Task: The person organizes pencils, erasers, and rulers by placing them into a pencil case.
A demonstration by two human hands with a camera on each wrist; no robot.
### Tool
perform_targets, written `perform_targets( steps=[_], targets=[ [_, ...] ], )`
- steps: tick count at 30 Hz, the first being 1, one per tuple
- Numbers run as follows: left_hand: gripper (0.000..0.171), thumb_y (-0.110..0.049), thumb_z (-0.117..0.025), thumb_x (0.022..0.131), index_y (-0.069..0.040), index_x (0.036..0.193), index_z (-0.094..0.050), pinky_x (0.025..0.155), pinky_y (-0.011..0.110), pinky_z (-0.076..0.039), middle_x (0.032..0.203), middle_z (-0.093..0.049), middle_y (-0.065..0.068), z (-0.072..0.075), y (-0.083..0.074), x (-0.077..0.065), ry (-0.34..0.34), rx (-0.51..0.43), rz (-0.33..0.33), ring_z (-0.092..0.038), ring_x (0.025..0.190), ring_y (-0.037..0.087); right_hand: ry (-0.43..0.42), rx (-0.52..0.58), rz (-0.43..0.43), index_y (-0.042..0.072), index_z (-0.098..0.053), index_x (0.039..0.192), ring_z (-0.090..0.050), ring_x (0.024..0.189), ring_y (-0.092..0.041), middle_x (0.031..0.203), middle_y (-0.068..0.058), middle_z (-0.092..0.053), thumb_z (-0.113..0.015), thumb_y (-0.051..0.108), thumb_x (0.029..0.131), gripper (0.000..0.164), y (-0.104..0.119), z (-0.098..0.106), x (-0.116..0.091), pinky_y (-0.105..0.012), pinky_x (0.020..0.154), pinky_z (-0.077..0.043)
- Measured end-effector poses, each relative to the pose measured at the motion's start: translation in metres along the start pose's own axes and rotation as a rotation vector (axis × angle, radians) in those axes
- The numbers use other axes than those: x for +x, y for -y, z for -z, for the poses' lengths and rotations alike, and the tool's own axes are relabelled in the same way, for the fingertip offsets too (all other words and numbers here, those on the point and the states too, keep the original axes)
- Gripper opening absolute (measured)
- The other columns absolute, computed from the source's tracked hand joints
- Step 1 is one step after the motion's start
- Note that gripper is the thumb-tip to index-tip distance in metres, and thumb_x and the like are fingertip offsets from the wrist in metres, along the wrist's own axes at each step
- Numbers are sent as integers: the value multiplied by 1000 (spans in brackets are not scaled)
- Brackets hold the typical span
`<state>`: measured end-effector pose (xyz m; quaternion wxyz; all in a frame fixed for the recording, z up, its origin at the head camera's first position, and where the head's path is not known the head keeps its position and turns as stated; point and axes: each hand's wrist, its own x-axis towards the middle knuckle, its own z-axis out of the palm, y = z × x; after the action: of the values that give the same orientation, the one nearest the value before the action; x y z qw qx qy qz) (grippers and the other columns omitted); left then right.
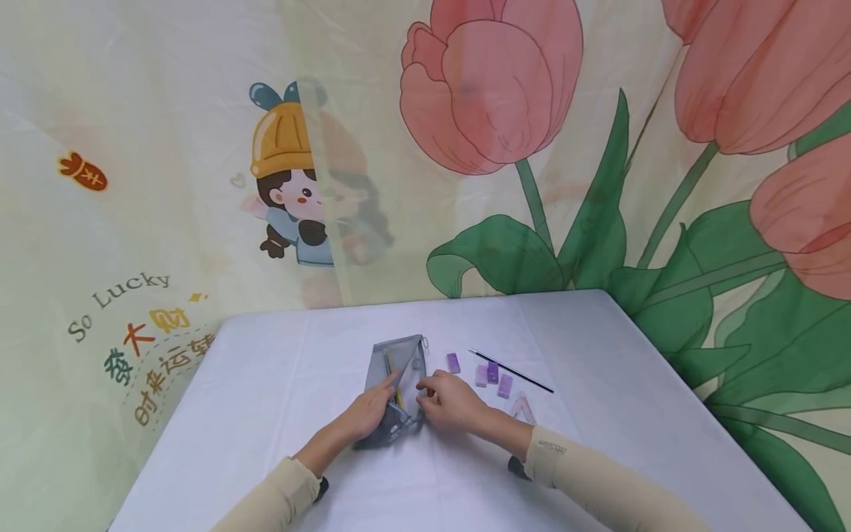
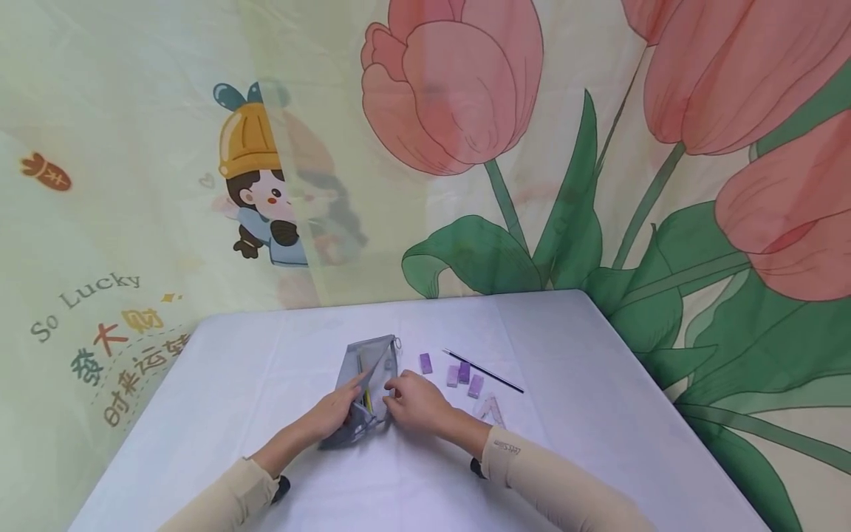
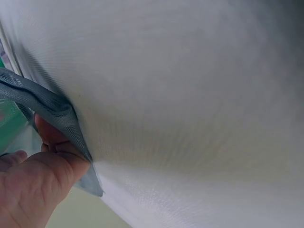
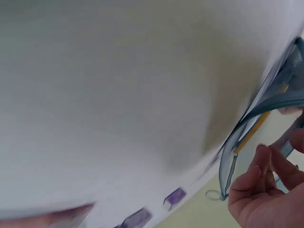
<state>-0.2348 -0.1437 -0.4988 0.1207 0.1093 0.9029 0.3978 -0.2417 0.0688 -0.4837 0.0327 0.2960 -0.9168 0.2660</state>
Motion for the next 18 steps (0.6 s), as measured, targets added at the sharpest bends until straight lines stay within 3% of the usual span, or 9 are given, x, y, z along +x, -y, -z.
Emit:
perform_targets(
  steps=[5, 11, 18],
  targets=[
    [51, -30, -22, 107, -20, 156, -31, 116, 61, -27, 157, -37, 17, 0, 0, 1, 10, -8, 12, -34, 143, 44, -48, -135, 56, 9, -65, 127, -63, 102, -18, 115, -5, -66, -66, 30, 93, 39, -11, 16, -14, -33, 84, -56],
    [51, -32, -21, 107, -22, 156, -32, 118, 59, -24, 159, -34, 16, 0, 1, 1, 20, -22, 20, -30, 146, 42, -47, -276, 64, 20, -51, 145, -50, 134, -26, 148, -6, -50, -62, 45, 94, 58, -30, 33, -30, -50, 109, -43],
    [51, -30, -22, 107, -23, 157, -29, 119, 58, -23, 159, -32, 17, -2, 1, 1, 22, -29, 17, -29, 146, 42, -61, -366, 28, 24, -33, 156, -41, 139, -33, 166, -7, -21, -60, 56, 92, 76, -56, 47, -46, -58, 108, -38]
  ],
)
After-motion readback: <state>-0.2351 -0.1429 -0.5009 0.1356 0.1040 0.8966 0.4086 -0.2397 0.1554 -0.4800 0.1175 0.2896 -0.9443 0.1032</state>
